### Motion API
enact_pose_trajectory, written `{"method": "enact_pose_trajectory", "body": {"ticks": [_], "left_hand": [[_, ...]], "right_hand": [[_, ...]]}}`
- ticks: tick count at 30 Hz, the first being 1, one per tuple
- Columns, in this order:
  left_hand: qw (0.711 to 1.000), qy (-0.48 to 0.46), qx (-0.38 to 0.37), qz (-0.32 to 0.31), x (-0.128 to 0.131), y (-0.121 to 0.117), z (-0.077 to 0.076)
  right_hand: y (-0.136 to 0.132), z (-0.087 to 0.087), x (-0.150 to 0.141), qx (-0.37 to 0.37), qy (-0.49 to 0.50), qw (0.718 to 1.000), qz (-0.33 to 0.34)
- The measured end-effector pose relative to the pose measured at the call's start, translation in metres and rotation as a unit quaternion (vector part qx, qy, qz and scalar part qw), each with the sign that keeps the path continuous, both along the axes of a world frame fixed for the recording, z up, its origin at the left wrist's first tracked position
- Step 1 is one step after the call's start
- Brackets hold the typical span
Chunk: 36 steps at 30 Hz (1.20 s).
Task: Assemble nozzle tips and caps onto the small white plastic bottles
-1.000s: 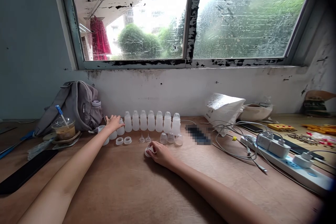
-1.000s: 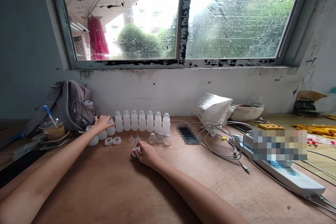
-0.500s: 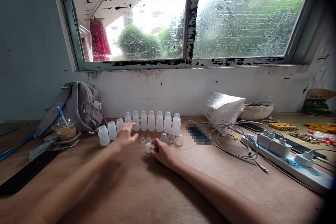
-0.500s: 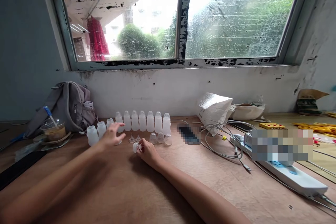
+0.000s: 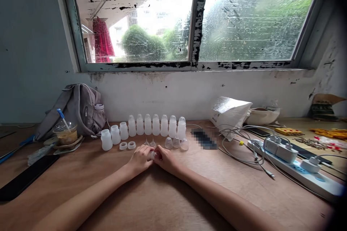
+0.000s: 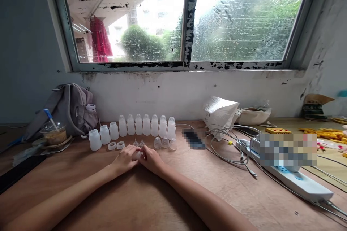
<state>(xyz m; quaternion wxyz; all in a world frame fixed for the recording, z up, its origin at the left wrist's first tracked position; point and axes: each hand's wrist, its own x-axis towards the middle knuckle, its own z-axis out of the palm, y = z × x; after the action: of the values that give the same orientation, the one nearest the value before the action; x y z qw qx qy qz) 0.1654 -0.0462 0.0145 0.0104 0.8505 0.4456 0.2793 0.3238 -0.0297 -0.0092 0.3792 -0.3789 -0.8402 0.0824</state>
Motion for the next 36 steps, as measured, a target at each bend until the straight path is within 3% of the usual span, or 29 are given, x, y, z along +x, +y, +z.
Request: {"method": "enact_pose_trajectory", "body": {"ticks": [4, 8, 11, 15, 23, 29, 36], "left_hand": [[1.000, 0.000, 0.002, -0.017, -0.008, -0.005, -0.001], [1.000, -0.012, 0.000, -0.019, -0.029, 0.002, 0.004], [0.999, -0.007, -0.019, 0.044, -0.047, 0.018, 0.004], [0.993, 0.012, -0.043, 0.111, -0.059, 0.041, -0.004], [0.992, 0.046, -0.040, 0.109, -0.061, 0.054, -0.021], [0.992, 0.065, -0.040, 0.098, -0.063, 0.051, -0.022], [0.991, 0.070, -0.043, 0.104, -0.063, 0.052, -0.023]], "right_hand": [[-0.004, 0.002, 0.003, 0.046, -0.040, 0.998, 0.020], [0.004, 0.020, 0.016, 0.092, -0.050, 0.994, 0.000], [0.021, 0.038, 0.021, 0.105, -0.076, 0.990, -0.062], [0.048, 0.052, 0.013, 0.063, -0.221, 0.963, -0.141], [0.071, 0.049, -0.001, 0.000, -0.346, 0.928, -0.139], [0.069, 0.052, 0.000, -0.020, -0.371, 0.920, -0.127], [0.063, 0.053, 0.005, 0.005, -0.368, 0.921, -0.125]]}}
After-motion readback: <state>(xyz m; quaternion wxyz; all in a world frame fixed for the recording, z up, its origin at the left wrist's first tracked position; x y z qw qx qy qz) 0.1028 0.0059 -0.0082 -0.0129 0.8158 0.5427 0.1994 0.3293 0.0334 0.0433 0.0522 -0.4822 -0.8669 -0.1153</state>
